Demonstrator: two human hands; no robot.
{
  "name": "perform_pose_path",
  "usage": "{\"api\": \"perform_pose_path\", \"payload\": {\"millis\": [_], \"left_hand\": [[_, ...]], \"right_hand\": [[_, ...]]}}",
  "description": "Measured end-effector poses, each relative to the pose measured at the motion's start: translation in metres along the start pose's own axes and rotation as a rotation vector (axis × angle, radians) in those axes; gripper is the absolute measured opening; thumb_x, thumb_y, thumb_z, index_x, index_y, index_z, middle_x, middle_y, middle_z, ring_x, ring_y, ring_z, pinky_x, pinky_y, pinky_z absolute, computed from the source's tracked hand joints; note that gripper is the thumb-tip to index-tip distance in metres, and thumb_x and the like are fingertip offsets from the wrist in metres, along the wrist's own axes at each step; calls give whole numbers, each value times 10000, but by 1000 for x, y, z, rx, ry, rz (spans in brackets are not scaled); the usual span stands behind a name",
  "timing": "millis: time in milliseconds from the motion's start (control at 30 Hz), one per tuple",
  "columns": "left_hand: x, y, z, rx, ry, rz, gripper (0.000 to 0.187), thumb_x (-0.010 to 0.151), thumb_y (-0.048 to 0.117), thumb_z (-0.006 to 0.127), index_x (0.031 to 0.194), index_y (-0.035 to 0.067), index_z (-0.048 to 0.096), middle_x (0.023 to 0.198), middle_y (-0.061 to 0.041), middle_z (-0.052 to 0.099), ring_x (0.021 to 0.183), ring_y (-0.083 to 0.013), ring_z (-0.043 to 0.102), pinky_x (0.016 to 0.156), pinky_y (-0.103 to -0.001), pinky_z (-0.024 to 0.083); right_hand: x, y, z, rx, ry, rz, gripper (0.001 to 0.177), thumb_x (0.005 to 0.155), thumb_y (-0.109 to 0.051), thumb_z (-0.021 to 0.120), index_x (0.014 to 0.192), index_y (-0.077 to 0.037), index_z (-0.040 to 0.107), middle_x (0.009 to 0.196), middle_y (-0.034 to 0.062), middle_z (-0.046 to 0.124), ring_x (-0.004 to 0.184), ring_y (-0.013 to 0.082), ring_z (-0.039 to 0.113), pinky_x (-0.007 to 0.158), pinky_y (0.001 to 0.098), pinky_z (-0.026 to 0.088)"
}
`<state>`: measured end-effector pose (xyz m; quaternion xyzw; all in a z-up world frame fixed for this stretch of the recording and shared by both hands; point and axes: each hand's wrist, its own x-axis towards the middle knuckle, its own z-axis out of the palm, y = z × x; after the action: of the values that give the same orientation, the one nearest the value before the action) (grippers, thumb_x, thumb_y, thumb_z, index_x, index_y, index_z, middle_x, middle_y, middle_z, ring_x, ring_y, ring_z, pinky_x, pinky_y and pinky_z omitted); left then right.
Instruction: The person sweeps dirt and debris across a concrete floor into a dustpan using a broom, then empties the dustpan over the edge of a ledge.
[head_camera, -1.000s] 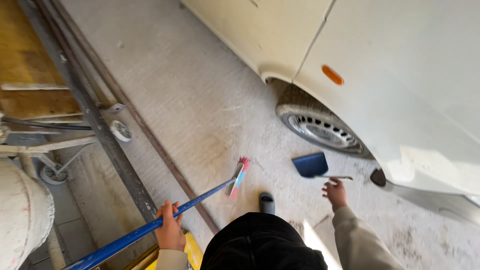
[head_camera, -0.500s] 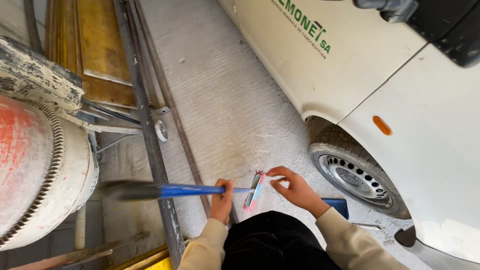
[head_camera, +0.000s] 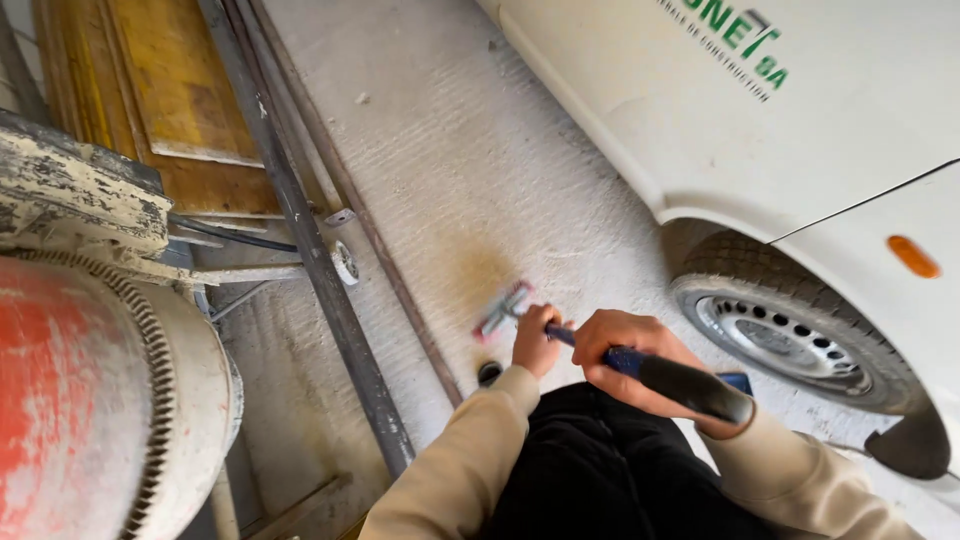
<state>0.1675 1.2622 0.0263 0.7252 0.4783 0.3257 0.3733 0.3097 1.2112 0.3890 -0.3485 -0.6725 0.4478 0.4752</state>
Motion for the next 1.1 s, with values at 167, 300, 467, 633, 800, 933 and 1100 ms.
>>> {"api": "perform_pose_path", "payload": {"millis": [167, 300, 467, 633, 800, 933, 1100], "left_hand": [[55, -28, -56, 77, -31, -211, 358, 826, 465, 821, 840, 244, 539, 975, 7, 580, 979, -316, 668, 928, -436, 530], [91, -34, -77, 154, -1, -374, 490, 836, 558, 777, 1177, 321, 517, 1367, -31, 406, 1235, -368, 570, 982, -556, 549], [115, -34, -88, 107, -34, -547, 641, 861, 607, 740, 1361, 308, 470, 1389, -138, 349, 1269, -462, 529, 1005, -581, 538], [136, -41, -80, -122, -84, -618, 558, 928, 583, 676, 1350, 255, 515, 1349, -220, 589, 1280, -451, 583, 1083, -513, 496], [174, -66, -51, -514, 69, -620, 257, 884, 160, 781, 1071, 227, 617, 899, -3, 585, 747, -116, 534, 688, -187, 486], [197, -69, -56, -728, -21, -651, 280, 986, -14, 531, 1162, 189, 609, 932, -19, 479, 724, -115, 589, 700, -235, 540], [243, -39, -81, -1195, 12, -945, 459, 999, 134, 434, 1445, 231, 495, 1346, -176, 606, 1134, -267, 686, 1004, -384, 588]], "right_hand": [[48, 16, 25, -74, 27, -17, 233, 898, -133, 712, 673, -102, 661, 670, 49, 645, 677, 272, 673, 688, 378, 565], [66, 47, 33, -318, 134, 29, 231, 916, -78, 676, 686, -96, 680, 791, 60, 723, 819, 285, 739, 798, 391, 582], [79, 76, 27, -500, 124, 67, 202, 946, -200, 707, 761, -120, 687, 972, 85, 743, 919, 339, 710, 790, 424, 579], [104, 66, 10, -356, 97, 198, 201, 954, -244, 691, 789, -132, 679, 1004, 90, 779, 829, 370, 753, 720, 448, 600], [127, 83, -25, -261, 61, 203, 222, 984, -274, 655, 835, -109, 674, 980, 127, 772, 774, 378, 764, 680, 434, 608], [117, 108, -43, -215, 90, 199, 179, 991, -192, 626, 841, -107, 675, 953, 120, 734, 873, 333, 776, 779, 423, 605], [127, 132, -45, -182, 205, 239, 169, 991, -138, 596, 929, -78, 741, 1069, 180, 749, 983, 427, 758, 826, 508, 586]]}}
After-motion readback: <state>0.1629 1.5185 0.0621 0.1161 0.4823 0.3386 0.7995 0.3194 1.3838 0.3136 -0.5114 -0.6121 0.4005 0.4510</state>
